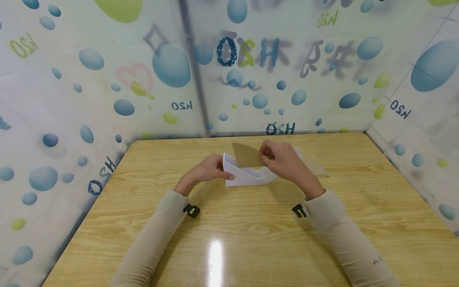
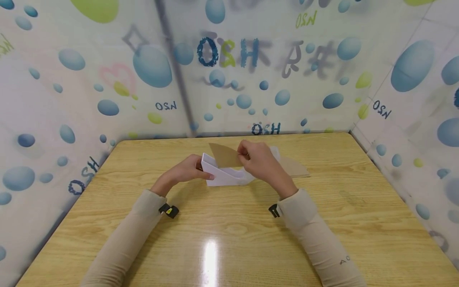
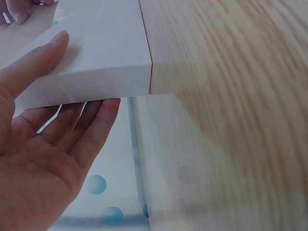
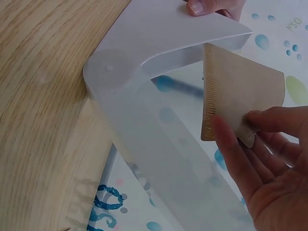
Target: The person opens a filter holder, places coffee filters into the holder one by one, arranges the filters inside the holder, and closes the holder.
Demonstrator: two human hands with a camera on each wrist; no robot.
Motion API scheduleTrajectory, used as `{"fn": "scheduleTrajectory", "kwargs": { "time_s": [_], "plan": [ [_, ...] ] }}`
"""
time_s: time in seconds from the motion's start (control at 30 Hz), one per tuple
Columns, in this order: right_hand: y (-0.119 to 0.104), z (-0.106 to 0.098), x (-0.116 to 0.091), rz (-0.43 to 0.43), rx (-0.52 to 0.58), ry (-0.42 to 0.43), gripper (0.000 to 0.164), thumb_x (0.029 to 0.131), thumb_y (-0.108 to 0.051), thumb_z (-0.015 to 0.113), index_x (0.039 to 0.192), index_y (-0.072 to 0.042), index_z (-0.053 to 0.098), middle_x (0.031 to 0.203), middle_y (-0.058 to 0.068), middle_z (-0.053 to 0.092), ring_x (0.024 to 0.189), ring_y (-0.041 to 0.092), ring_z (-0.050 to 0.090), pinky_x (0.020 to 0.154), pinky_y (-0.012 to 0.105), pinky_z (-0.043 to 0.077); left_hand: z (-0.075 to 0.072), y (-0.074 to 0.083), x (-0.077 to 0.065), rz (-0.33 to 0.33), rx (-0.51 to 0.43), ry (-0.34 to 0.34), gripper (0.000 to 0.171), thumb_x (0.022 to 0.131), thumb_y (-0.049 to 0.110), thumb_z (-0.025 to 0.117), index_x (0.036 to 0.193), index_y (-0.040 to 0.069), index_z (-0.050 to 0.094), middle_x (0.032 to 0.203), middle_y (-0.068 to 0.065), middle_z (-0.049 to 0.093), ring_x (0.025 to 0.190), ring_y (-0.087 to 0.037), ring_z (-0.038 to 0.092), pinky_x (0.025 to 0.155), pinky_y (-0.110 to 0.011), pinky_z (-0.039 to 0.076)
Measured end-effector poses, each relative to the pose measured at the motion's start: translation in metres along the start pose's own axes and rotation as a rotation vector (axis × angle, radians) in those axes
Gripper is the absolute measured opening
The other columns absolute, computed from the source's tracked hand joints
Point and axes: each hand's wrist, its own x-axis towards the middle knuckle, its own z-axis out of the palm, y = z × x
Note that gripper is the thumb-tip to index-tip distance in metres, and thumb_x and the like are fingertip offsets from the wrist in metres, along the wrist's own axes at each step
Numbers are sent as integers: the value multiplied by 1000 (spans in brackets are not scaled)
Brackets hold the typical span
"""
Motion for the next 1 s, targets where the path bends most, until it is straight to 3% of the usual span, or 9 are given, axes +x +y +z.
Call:
{"fn": "scheduleTrajectory", "kwargs": {
  "time_s": [1.0],
  "plan": [
    [-3, 11, 0, -22, 22, -44, 4, 97, -6, 67, 100, -5, 69, 90, 9, 76, 82, 20, 71, 76, 39, 59, 0, 0, 0, 17, 0, -6, 35, 89, 12, 81, 120, 4, 69, 111, -11, 76, 86, -17, 64, 76, -29, 52]
  ]
}}
